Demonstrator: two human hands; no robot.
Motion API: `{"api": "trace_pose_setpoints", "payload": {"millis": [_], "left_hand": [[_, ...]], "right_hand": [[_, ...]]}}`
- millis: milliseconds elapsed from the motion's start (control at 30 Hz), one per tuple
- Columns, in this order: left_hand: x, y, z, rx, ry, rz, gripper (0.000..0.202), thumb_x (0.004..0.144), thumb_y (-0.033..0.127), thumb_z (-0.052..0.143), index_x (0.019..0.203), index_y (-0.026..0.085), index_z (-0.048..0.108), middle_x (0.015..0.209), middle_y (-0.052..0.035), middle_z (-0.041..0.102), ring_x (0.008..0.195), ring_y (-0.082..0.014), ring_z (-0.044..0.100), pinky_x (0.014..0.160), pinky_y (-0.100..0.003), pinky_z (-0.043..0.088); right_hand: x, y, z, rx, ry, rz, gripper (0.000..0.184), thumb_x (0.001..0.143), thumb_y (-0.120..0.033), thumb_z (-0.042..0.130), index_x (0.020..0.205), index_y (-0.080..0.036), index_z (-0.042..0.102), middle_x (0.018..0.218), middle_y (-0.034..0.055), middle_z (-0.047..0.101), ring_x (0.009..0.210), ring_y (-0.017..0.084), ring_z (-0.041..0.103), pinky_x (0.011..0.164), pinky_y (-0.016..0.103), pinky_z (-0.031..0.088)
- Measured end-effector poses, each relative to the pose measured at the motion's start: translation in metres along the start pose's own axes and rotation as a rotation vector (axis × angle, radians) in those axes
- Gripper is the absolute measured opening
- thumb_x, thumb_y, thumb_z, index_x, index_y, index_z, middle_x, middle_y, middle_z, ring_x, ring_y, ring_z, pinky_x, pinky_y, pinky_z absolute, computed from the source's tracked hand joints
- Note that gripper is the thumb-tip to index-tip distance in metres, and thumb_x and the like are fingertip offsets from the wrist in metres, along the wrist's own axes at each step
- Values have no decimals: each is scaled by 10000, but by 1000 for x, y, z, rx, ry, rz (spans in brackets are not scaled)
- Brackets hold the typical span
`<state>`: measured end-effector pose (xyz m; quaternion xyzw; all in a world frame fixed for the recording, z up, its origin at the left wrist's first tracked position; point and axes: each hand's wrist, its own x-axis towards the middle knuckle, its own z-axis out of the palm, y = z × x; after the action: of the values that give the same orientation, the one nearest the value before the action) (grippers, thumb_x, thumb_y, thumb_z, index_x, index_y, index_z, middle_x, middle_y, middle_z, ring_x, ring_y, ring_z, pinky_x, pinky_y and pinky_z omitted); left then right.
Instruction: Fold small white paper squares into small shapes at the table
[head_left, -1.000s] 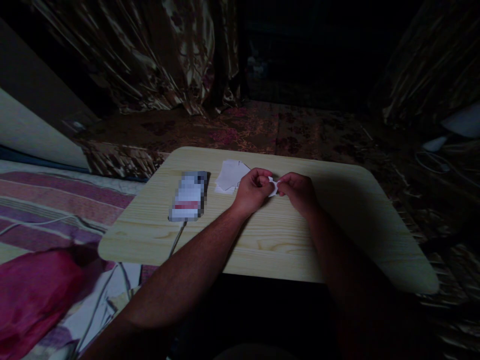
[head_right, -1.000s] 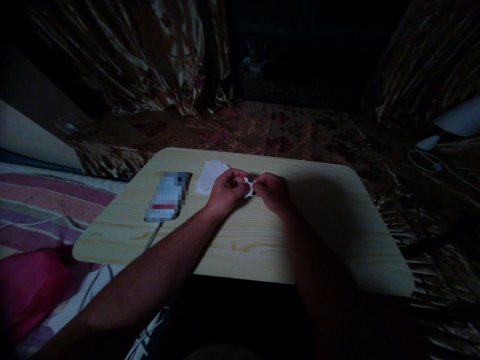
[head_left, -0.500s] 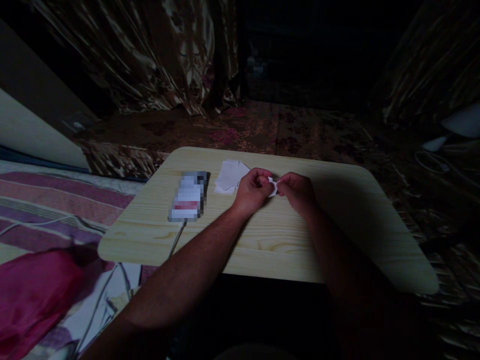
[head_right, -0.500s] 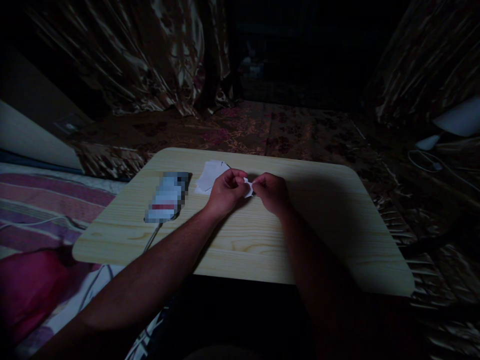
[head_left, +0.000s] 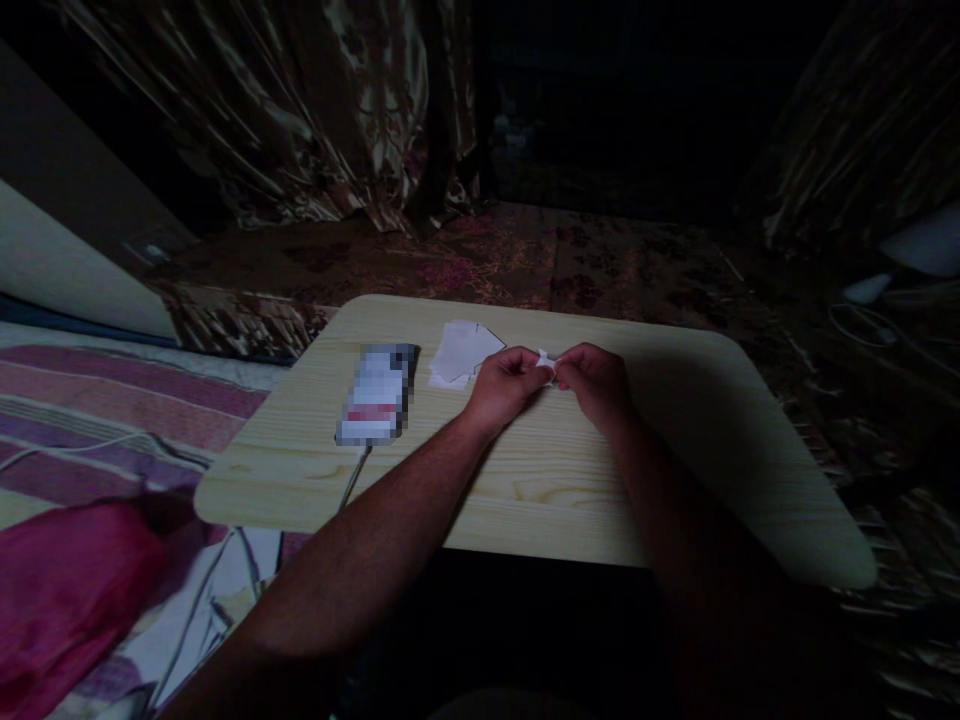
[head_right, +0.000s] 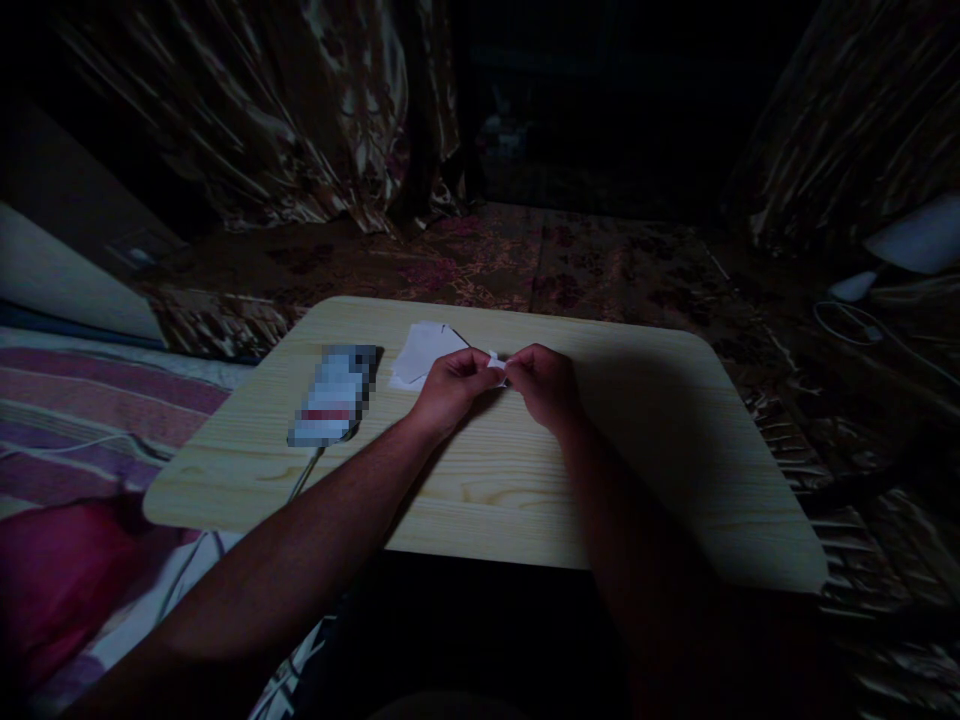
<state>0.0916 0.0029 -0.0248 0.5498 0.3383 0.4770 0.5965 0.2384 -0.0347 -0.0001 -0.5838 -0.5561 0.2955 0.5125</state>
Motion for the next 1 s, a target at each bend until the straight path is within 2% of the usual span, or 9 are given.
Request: {"api": "trace_pose_setpoints", "payload": {"millis": [333, 600, 1000], "left_hand": [[0, 2, 0, -26, 50, -25, 204, 645, 297, 748, 703, 148, 623, 646, 18, 610, 557, -80, 502, 566, -224, 383], [1, 1, -1, -24, 32, -24, 187, 646, 288, 744, 701, 149, 631, 647, 14, 621, 558, -83, 509, 567, -228, 390], [0, 3, 0, -18, 19, -29, 196, 648, 288, 750, 688, 142, 625, 632, 14, 611, 554, -81, 503, 571, -230, 391]], "right_hand": [[-3, -8, -3, 54, -51, 60, 131, 691, -285, 633, 735, -163, 629, 568, -12, 616, 515, 112, 523, 518, 245, 378], [-3, -8, -3, 26, -55, 85, 152, 680, -288, 629, 751, -156, 652, 565, -11, 621, 511, 116, 522, 514, 246, 376], [-2, -2, -1, -17, -34, 36, 107, 675, -274, 606, 702, -173, 627, 535, -23, 593, 472, 108, 476, 458, 231, 336]]}}
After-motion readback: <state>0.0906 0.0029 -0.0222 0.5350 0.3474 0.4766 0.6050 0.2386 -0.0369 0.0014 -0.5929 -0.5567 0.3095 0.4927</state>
